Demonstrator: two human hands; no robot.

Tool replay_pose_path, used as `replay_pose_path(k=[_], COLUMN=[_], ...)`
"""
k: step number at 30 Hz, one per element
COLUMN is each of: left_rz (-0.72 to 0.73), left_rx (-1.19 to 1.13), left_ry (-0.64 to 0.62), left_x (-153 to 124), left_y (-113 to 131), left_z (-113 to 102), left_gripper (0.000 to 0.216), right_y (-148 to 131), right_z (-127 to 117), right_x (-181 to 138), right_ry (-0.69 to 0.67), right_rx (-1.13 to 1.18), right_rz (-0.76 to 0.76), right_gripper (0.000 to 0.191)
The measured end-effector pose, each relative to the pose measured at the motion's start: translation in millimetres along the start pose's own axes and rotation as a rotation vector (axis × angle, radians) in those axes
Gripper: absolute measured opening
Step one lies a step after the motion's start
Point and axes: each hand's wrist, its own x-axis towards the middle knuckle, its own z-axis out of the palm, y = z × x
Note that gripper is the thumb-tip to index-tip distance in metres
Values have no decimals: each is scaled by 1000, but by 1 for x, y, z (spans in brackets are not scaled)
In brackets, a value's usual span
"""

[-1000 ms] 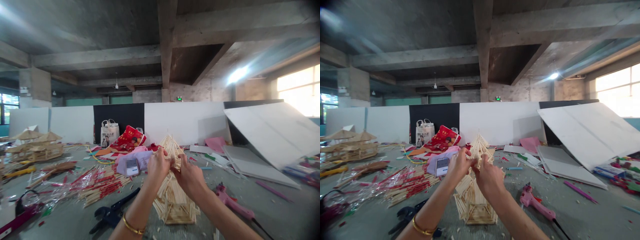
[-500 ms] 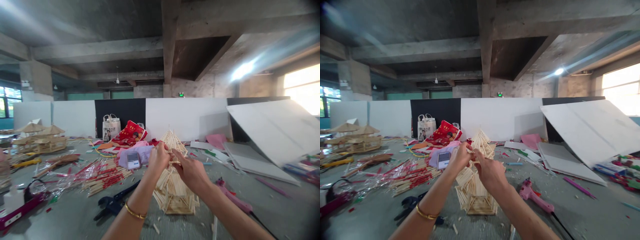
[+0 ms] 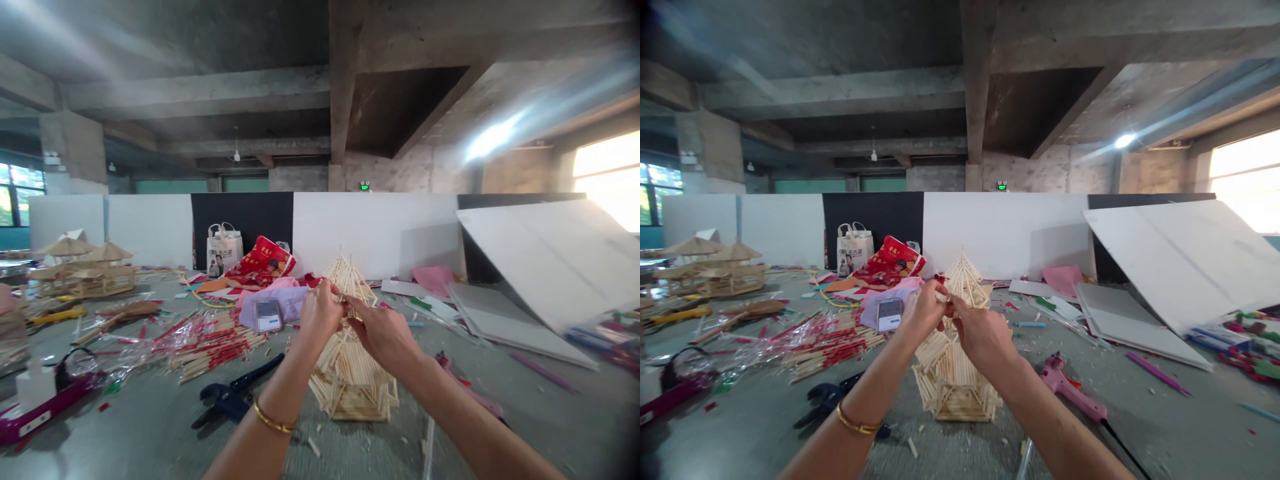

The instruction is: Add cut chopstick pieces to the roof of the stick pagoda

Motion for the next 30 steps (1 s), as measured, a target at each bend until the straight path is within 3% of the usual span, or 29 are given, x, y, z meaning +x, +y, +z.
replay_pose_path(k=[10,30], left_rz=[98,73], left_rx=[-14,71], left_ry=[58,59], left_x=[-12,-6], left_y=[-2,4], left_z=[0,-3], left_gripper=[26,34], right_y=[1,8], right_z=[5,6], right_x=[-1,-11], right_ry=[36,-25], right_rx=[-10,-15], right_rz=[-17,20], right_gripper=[34,45])
